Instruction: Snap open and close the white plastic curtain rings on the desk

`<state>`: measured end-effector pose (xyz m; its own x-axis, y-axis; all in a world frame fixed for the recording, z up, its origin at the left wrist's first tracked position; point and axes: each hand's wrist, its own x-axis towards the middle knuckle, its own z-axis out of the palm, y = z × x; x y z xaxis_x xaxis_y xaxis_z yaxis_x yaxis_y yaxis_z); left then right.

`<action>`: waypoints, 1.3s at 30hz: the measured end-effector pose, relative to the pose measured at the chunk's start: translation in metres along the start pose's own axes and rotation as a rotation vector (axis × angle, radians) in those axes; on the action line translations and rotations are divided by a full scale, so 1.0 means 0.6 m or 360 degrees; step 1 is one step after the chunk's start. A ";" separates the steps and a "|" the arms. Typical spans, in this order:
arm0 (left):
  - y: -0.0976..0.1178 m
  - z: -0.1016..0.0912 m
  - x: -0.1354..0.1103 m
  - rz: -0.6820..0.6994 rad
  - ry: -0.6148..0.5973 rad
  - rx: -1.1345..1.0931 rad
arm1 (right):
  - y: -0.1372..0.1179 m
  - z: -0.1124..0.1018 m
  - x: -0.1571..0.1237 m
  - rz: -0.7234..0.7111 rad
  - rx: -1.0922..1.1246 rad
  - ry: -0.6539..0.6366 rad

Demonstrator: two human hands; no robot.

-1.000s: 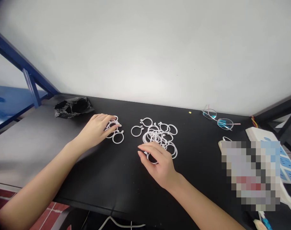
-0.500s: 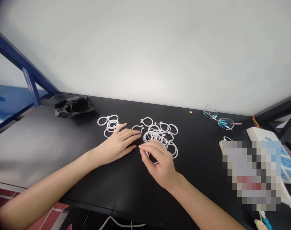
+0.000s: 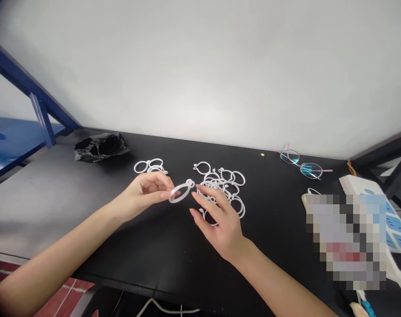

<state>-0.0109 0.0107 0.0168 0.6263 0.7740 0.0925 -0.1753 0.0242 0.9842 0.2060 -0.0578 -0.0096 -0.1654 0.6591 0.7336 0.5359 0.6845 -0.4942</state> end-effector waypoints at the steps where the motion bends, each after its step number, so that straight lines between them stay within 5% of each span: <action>1: 0.001 -0.002 0.000 -0.0100 -0.0067 -0.0224 | -0.001 0.000 0.000 -0.0018 0.0015 -0.0005; 9: -0.021 0.001 0.004 -0.0446 -0.0328 -0.0883 | -0.012 -0.005 -0.007 0.0231 0.0359 -0.0014; 15: -0.024 0.009 0.005 -0.0545 -0.0166 -0.0861 | -0.023 -0.012 0.014 -0.0074 0.0349 -0.0151; 22: -0.027 0.016 0.004 -0.0487 -0.0153 -0.0964 | -0.025 -0.012 0.008 -0.0006 0.0350 -0.0017; 29: -0.027 0.024 0.007 -0.0485 0.0009 -0.0638 | -0.031 -0.010 0.010 -0.0015 0.0337 -0.0032; 32: -0.021 0.031 0.002 -0.0277 0.0040 -0.0236 | -0.031 -0.007 0.009 0.0042 0.0359 0.0006; 37: -0.022 0.053 -0.013 0.0700 -0.0144 0.1147 | -0.032 -0.005 0.006 0.0005 0.0350 -0.0032; 39: -0.028 0.061 -0.017 0.0928 -0.0139 0.1489 | -0.034 -0.005 0.005 -0.0044 0.0387 -0.0067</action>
<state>0.0134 -0.0210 0.0050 0.6927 0.4627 0.5532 0.1592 -0.8462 0.5085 0.1968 -0.0708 0.0042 -0.2144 0.6479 0.7310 0.3163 0.7541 -0.5756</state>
